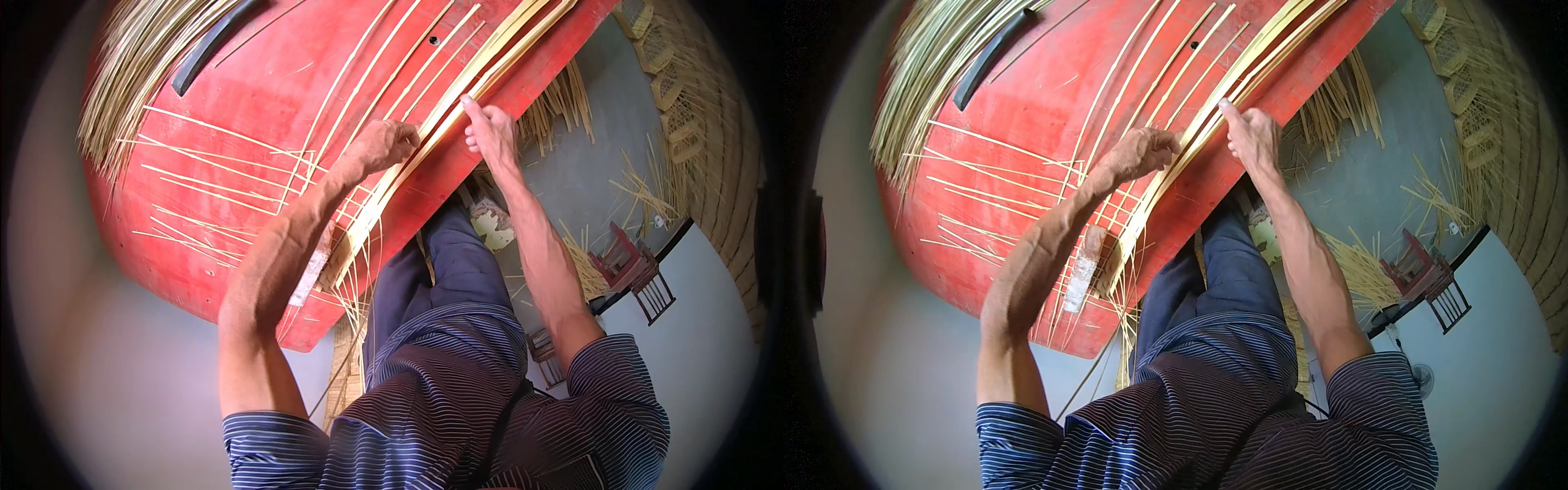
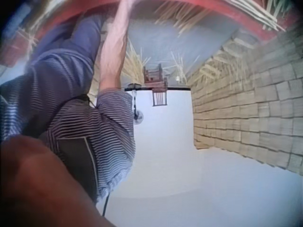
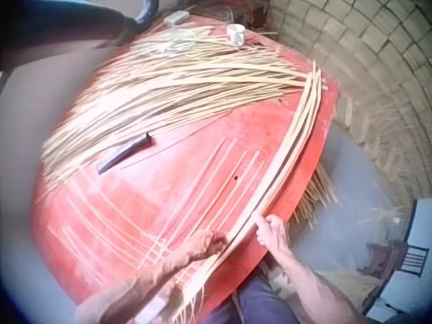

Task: The person weaves thin bamboo strips by hand on a red work surface. They interlace the strips in a repetitive pattern, occasionally using a small wooden block to press the weave tight.

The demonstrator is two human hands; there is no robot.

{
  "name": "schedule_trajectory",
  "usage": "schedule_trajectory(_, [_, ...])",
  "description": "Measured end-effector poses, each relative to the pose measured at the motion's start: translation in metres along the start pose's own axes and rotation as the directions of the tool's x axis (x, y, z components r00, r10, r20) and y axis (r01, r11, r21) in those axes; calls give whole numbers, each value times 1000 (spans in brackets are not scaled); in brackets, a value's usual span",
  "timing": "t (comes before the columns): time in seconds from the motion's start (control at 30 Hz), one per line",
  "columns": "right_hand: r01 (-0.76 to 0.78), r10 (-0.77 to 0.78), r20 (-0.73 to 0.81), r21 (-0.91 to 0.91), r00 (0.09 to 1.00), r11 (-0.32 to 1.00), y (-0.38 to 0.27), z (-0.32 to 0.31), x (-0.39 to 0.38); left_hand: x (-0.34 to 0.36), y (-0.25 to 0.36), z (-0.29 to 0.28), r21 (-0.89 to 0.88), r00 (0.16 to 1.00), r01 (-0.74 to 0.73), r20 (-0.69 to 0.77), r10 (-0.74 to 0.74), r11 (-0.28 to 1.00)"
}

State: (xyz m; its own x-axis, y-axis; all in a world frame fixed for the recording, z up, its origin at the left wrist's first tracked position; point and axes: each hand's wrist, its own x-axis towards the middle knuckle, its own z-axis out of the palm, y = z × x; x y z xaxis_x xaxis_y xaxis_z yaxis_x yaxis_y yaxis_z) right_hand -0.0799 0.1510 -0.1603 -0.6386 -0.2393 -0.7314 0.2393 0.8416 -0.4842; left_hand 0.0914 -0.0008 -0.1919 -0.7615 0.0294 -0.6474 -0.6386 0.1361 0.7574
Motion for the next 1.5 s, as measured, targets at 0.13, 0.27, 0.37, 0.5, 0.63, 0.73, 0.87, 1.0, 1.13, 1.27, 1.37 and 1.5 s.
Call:
schedule_trajectory(0.13, [-81,82,37,-38,996,996,-11,14,18,1,5,17,-193,990,-19,-142,-9,981])
schedule_trajectory(0.27, [-5,2,30,94,1000,996,0,27,24,11,12,26,-101,971,-53,-237,28,993])
schedule_trajectory(0.37, [25,-44,56,298,997,954,24,35,38,21,15,27,28,934,-125,-335,127,992])
schedule_trajectory(0.5, [-7,-26,69,447,997,895,30,36,34,35,16,27,170,898,-108,-406,170,980])
schedule_trajectory(0.63, [37,-71,92,332,993,943,24,27,26,37,27,26,197,902,-93,-398,167,976])
schedule_trajectory(0.73, [14,-76,136,409,988,913,25,26,27,38,26,23,180,929,-104,-334,161,978])
schedule_trajectory(0.87, [-5,-113,164,589,980,808,36,26,21,42,32,17,142,965,-83,-234,115,986])
schedule_trajectory(1.0, [-50,-154,230,692,961,720,27,25,6,43,16,23,71,963,-6,-268,24,997])
schedule_trajectory(1.13, [-40,-109,162,713,981,700,35,28,10,46,9,18,-48,980,98,-168,-105,994])
schedule_trajectory(1.27, [-80,64,48,634,997,769,31,43,11,34,1,5,-371,979,142,-83,-185,918])
schedule_trajectory(1.37, [-92,68,66,486,995,869,30,53,18,20,5,4,-405,981,139,-69,-182,904])
schedule_trajectory(1.5, [-118,128,-45,192,991,974,49,60,43,18,1,16,-106,936,179,-289,-202,978])
